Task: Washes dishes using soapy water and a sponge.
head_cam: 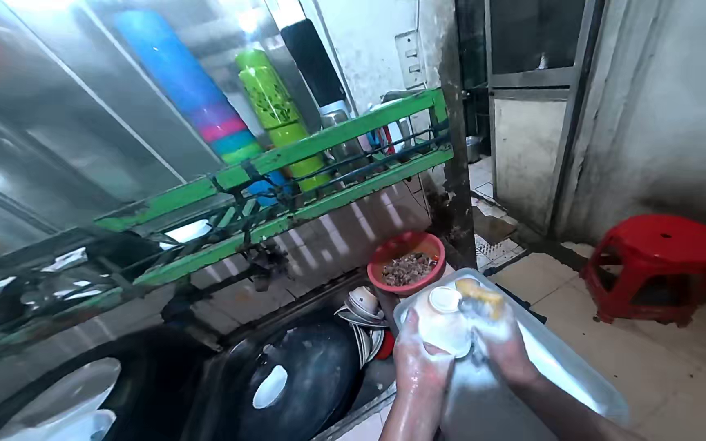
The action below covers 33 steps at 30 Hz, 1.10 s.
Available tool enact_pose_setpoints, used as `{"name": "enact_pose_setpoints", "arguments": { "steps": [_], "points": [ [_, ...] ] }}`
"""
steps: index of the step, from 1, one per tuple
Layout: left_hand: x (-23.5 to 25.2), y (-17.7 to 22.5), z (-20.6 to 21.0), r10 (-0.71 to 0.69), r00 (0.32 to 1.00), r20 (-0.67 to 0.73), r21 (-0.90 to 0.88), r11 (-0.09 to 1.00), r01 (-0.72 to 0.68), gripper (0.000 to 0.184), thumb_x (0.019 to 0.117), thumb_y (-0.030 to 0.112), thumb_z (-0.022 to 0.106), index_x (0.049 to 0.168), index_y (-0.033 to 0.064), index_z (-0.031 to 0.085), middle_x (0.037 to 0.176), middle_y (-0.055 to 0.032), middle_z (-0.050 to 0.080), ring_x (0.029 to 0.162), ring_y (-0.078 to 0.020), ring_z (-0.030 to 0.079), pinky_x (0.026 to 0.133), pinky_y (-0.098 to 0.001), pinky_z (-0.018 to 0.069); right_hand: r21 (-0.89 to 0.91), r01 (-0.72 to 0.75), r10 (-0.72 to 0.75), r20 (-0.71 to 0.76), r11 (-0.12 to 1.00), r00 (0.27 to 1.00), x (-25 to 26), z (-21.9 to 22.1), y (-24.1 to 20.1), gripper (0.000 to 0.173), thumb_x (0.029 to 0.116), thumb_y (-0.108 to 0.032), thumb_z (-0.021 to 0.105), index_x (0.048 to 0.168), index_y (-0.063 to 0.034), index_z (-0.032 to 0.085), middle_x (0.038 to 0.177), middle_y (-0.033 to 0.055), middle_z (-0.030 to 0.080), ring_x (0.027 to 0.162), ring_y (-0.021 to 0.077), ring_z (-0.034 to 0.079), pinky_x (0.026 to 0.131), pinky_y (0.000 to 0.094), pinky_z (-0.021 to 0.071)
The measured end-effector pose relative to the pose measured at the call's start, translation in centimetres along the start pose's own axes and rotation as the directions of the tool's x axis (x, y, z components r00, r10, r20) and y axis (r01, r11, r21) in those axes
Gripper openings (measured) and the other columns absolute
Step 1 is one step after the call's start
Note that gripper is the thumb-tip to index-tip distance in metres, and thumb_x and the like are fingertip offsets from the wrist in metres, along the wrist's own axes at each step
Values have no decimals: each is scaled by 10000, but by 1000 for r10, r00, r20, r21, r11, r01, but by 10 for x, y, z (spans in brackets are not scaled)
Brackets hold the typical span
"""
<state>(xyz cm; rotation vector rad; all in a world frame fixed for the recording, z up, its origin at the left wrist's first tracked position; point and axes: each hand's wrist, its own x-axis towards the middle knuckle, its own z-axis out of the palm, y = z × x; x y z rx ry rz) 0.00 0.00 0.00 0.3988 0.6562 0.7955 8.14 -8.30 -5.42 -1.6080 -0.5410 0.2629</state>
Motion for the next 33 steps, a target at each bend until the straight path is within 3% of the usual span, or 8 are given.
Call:
{"name": "enact_pose_setpoints", "arguments": {
  "steps": [6, 9, 12, 18, 23, 26, 30, 33],
  "points": [
    [12, 3, 1, 74, 996, -58, 104, 992, -67, 384, 1103, 348, 365, 1260, 64, 571, 1052, -136, 666, 934, -233, 680, 781, -431, 583, -257, 582, -587, 64, 772, 807, -17, 27, 23, 396, 902, -271, 683, 1221, -38, 699, 1363, 184, 653, 1321, 327, 593, 1082, 521, 497],
    [11, 7, -5, -17, 999, 32, -9, 1000, 17, 380, 1100, 336, 355, 1313, 84, 542, 1147, -157, 661, 1041, -291, 675, 866, -521, 577, 60, 83, -84, 17, 995, 996, -3, 8, 6, 528, 884, -190, 754, 1332, 28, 581, 1204, 135, 697, 1100, 166, 675, 958, 375, 564],
    [-5, 2, -14, -25, 989, 147, 279, 960, -18, 321, 1100, 187, 368, 1283, -17, 536, 1105, -186, 683, 991, -280, 704, 847, -476, 607, -13, -140, 140, 156, 990, 978, 27, -26, -8, 483, 1029, -210, 610, 1458, -32, 478, 1241, 165, 654, 1089, 224, 649, 953, 444, 540],
    [-16, -8, -25, -35, 932, 360, 916, 200, -347, 276, 971, 90, 576, 1170, -97, 623, 1029, -174, 664, 933, -184, 640, 853, -355, 541, -347, 369, -242, 357, 862, 902, 8, -14, -36, 493, 879, -326, 745, 1303, -81, 681, 1270, 118, 702, 1206, 265, 655, 1031, 526, 516],
    [-16, 1, -31, 236, 784, 574, 609, 517, -601, 278, 988, 133, 478, 1100, -50, 656, 968, -63, 698, 909, -88, 684, 853, -296, 587, 221, -304, 249, 246, 927, 937, 29, -35, -40, 402, 1043, -111, 548, 1435, -97, 460, 1070, 27, 655, 861, 68, 636, 744, 266, 559],
    [11, 1, -43, 328, 753, 570, 493, 596, -633, 376, 1032, 199, 414, 1256, -20, 621, 1155, -85, 678, 1054, -116, 664, 940, -338, 566, 173, -156, 131, 146, 973, 980, 23, -37, -47, 572, 968, -149, 667, 1487, -115, 431, 1139, 76, 675, 902, 132, 666, 757, 350, 584],
    [17, 1, -27, -46, 962, 268, 370, 927, -58, 506, 1108, 470, 244, 1439, 167, 479, 1246, -149, 647, 1061, -308, 679, 798, -517, 600, -164, 238, -205, 197, 957, 959, 13, -30, -63, 527, 805, -213, 837, 1269, -53, 644, 1066, 114, 721, 950, 205, 709, 849, 444, 603],
    [20, -7, -25, 66, 991, 118, 400, 910, -109, 413, 1112, 368, 357, 1386, 112, 530, 1182, -146, 652, 1021, -263, 676, 820, -461, 590, -82, -97, 119, 328, 992, 937, 15, -21, -47, 499, 908, -223, 770, 1334, -40, 587, 1052, 129, 709, 917, 214, 694, 833, 425, 583]
  ]
}}
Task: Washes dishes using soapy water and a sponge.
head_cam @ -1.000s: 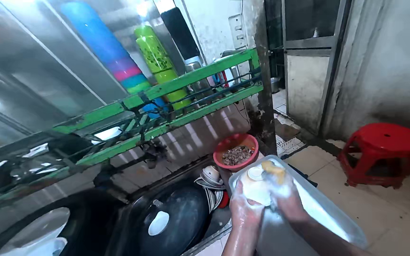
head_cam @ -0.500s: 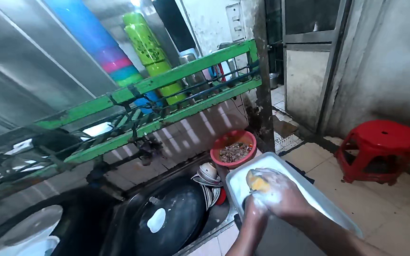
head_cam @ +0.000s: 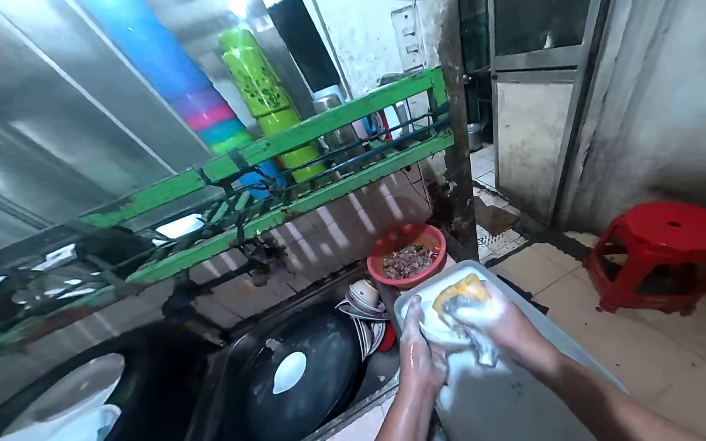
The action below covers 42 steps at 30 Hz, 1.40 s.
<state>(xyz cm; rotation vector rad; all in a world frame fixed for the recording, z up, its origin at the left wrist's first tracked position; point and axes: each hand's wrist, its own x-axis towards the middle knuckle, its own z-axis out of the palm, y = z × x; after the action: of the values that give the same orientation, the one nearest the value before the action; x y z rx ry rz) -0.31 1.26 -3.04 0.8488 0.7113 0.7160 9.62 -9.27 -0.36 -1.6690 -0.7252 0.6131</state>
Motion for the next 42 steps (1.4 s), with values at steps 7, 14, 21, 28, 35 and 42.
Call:
{"name": "enact_pose_setpoints", "arguments": {
  "steps": [7, 14, 21, 28, 35, 42],
  "points": [
    [-5, -29, 9, 363, 898, 249, 666, 610, -430, 503, 1015, 246, 462, 1451, 3, 523, 1479, -198, 525, 1373, -278, 496, 1149, -472, 387, 148, -236, 244, -33, 960, 969, 12, 33, 31, 453, 1046, -217, 575, 1440, -18, 475, 1245, 229, 631, 1118, 311, 637, 972, 496, 526],
    [0, -2, -2, 187, 937, 296, 537, 778, -325, 405, 1117, 200, 314, 1355, 42, 601, 1253, -90, 671, 1130, -118, 639, 1002, -321, 520, -272, 162, -109, 198, 949, 974, -8, 25, 38, 532, 947, -177, 642, 1413, 55, 532, 1372, 237, 603, 1314, 307, 565, 1134, 449, 430],
    [-9, -20, 2, 353, 859, 370, 598, 617, -511, 477, 1030, 197, 463, 1451, -27, 496, 1442, -202, 545, 1301, -231, 552, 1108, -411, 444, 85, -220, 210, 119, 972, 971, -8, 20, 14, 373, 1033, -70, 523, 1385, 52, 504, 1161, 197, 639, 1036, 224, 637, 927, 384, 533],
    [1, 15, 0, -221, 936, 275, 317, 940, 128, 370, 1115, 267, 351, 1214, 57, 640, 962, -101, 705, 857, -182, 696, 759, -361, 599, -498, 787, -532, 581, 365, 615, -1, -14, 22, 193, 952, -84, 637, 1111, -128, 738, 1151, 84, 713, 1169, 299, 639, 994, 523, 517],
    [4, 16, 4, 227, 917, 328, 458, 811, -364, 332, 1054, 197, 464, 1298, 62, 642, 1148, -84, 705, 1012, -150, 681, 893, -360, 573, -639, 661, -704, 254, 393, 663, 11, 6, 64, 326, 855, -218, 759, 1161, -111, 733, 1120, 124, 717, 1111, 351, 656, 937, 566, 533],
    [10, -1, -26, 448, 857, 254, 430, 742, -515, 345, 1045, 152, 449, 1298, -23, 605, 1201, -92, 683, 1081, -106, 656, 971, -304, 542, 44, -133, 127, 134, 990, 983, -14, 65, 13, 398, 1011, -50, 540, 1398, 42, 527, 1299, 213, 622, 1210, 237, 600, 1062, 380, 471]
  ]
}}
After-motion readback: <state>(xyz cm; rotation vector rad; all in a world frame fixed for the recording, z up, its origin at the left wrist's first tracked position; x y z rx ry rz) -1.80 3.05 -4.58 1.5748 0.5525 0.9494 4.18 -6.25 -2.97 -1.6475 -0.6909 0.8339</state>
